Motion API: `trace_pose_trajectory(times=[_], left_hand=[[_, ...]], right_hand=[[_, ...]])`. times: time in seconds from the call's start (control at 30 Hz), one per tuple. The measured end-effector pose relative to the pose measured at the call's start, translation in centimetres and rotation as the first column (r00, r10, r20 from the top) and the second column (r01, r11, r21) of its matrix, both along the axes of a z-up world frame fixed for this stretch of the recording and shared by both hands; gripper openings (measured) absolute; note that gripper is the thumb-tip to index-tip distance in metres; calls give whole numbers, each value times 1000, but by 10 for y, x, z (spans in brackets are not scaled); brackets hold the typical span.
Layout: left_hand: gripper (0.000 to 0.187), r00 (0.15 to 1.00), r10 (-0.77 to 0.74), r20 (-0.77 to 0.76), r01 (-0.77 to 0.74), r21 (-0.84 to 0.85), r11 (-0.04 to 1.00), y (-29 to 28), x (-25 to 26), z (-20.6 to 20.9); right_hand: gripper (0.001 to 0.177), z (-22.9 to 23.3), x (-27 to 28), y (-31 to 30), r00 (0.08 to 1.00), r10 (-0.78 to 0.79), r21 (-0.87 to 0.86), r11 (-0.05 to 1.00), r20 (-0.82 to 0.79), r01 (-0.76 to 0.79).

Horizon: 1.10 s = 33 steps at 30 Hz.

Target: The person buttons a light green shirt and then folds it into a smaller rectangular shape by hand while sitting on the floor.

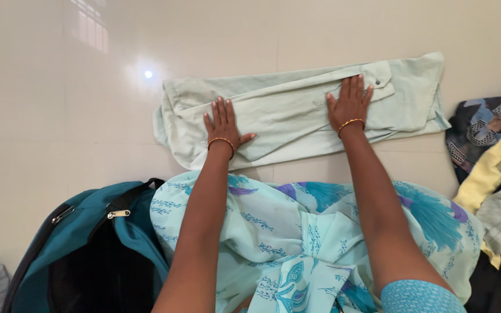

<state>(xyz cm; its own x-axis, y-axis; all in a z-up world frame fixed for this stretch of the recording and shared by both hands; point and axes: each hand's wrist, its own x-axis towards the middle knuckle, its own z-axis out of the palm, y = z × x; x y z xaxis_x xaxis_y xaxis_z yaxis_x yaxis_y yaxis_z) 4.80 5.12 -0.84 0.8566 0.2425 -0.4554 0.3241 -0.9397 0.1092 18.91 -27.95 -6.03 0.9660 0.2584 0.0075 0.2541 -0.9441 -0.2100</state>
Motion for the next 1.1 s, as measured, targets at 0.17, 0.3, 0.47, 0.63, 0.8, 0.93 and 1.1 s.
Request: trace_pose_trajectory(times=[0.17,0.3,0.47,0.63,0.8,0.93,1.1], left_hand=[[138,999,3,-38,-4,-26,1000,4,4,-1],[134,1000,18,-19,-20,-106,994,14,8,-13],[99,918,92,386,23,-284,959,65,16,-26],[69,750,315,581,-67,-406,911,113,-30,2],[68,812,415,410,-236,-419,877,137,-53,6],[62,726,589,355,-489,-335,805,144,-47,5],[69,557,800,224,-755,-264,600,160,-43,8]], right_hand=[[75,1,-1,3,1000,-8,-29,1000,0,8],[76,1,-1,4,1000,-4,-10,1000,8,4],[76,-5,-2,-1,1000,6,-27,1000,1,-6],[76,-8,5,-1,1000,7,11,1000,19,-7],[61,5,-4,3,994,18,226,973,103,-41],[48,20,-32,27,974,90,366,916,210,-163],[35,35,-67,76,905,347,427,799,246,-422]])
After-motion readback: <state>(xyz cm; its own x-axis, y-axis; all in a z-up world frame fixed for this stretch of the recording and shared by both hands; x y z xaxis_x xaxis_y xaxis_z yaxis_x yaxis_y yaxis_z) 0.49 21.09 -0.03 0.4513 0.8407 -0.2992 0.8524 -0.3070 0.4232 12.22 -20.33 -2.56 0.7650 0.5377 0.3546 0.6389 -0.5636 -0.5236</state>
